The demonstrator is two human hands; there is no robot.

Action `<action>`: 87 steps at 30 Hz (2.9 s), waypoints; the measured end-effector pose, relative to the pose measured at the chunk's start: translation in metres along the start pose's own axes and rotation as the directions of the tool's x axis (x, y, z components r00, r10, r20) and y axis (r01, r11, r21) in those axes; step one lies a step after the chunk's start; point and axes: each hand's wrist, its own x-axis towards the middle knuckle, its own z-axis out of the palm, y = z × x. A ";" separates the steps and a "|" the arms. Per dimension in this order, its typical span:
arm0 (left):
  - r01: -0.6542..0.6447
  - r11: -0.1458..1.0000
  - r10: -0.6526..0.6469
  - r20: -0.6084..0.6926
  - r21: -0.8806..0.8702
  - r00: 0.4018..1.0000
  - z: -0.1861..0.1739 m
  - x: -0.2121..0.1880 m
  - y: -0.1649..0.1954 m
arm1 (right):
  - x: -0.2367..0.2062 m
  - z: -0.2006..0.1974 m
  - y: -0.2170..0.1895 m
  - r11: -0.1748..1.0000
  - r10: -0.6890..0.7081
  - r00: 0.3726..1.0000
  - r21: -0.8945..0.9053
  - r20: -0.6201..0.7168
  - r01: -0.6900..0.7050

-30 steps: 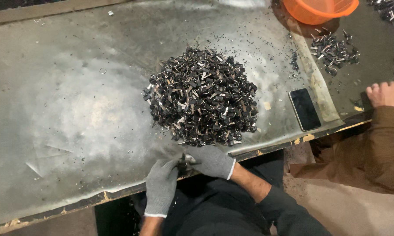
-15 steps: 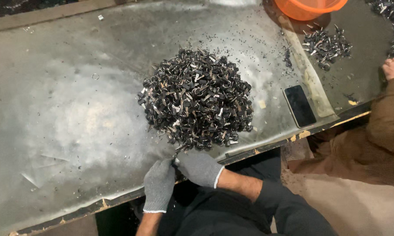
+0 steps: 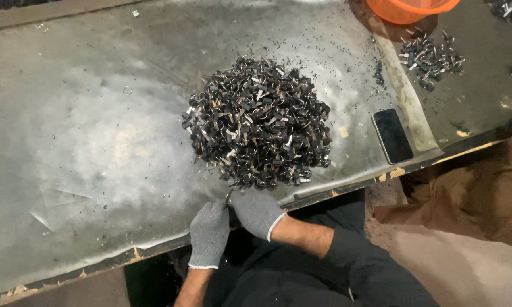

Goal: The person sits at a workbench in front of a large pile of small black metal components and sorts through them one at a time, picking up individual pieces with both gloved hands, handling them, and dropping selected pieces into a bin below the table edge.

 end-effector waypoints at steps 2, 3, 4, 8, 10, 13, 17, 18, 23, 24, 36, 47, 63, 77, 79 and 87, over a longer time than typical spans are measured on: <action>-0.005 1.000 0.004 -0.032 -0.017 0.999 0.001 0.001 0.000 | -0.002 0.003 0.000 1.000 -0.005 1.000 0.031 0.014 0.005; 0.006 1.000 -0.006 -0.021 -0.015 1.000 0.002 0.001 -0.001 | -0.003 0.003 -0.001 0.997 -0.009 0.999 0.083 0.037 0.006; 0.021 1.000 -0.021 -0.001 -0.018 1.000 0.002 0.001 -0.001 | -0.005 0.004 -0.002 0.990 -0.011 0.998 0.138 0.067 0.001; -0.014 0.997 0.011 -0.047 -0.074 0.999 0.000 0.002 -0.002 | -0.010 0.006 -0.006 0.994 -0.094 0.986 -0.072 -0.135 0.085; 0.041 0.997 -0.039 0.021 -0.061 0.999 -0.002 0.003 -0.001 | -0.011 0.008 -0.007 0.997 -0.034 0.998 -0.074 -0.046 0.031; 0.068 0.997 -0.065 0.075 -0.047 0.995 -0.007 0.004 0.001 | -0.011 0.011 -0.006 0.995 -0.103 0.990 0.000 -0.096 0.104; 0.090 0.996 -0.088 0.158 -0.002 0.983 -0.010 0.011 0.002 | -0.007 0.011 -0.006 1.000 0.017 1.000 -0.004 -0.006 -0.017; 0.081 0.997 -0.078 0.152 -0.017 0.985 -0.011 0.013 0.003 | -0.006 0.010 -0.006 0.999 0.004 0.998 -0.052 -0.061 -0.007; 0.148 0.987 -0.142 0.086 -0.057 0.986 -0.014 0.012 0.006 | 0.001 -0.003 -0.006 0.998 -0.033 0.998 0.048 0.045 0.030; 0.145 0.989 -0.141 0.091 -0.036 0.986 -0.014 0.011 0.007 | 0.000 -0.005 -0.005 0.997 -0.026 0.998 0.079 0.060 0.021; 0.125 0.992 -0.126 0.091 0.010 0.988 -0.007 0.006 0.006 | -0.007 -0.006 -0.002 0.999 0.000 1.000 0.050 0.012 0.000; 0.142 0.990 -0.141 0.059 -0.011 0.988 -0.005 0.004 0.005 | 0.000 -0.011 -0.008 0.983 0.059 0.981 0.159 0.188 -0.089; 0.117 0.992 -0.116 0.016 -0.044 0.993 -0.003 0.002 0.006 | -0.004 -0.003 0.001 0.999 -0.027 0.999 0.040 0.040 0.025; 0.193 0.954 -0.190 0.034 -0.230 0.981 -0.026 0.013 0.019 | 0.000 -0.009 -0.011 0.980 -0.142 0.989 -0.147 -0.031 0.136; 0.243 0.947 -0.229 0.088 -0.211 0.969 -0.023 0.013 0.018 | 0.001 -0.011 -0.013 0.977 -0.059 0.997 -0.209 -0.057 0.046; 0.154 0.964 -0.147 0.049 -0.216 0.988 -0.022 0.006 0.015 | -0.001 -0.009 -0.013 0.997 -0.016 0.999 0.070 0.047 0.013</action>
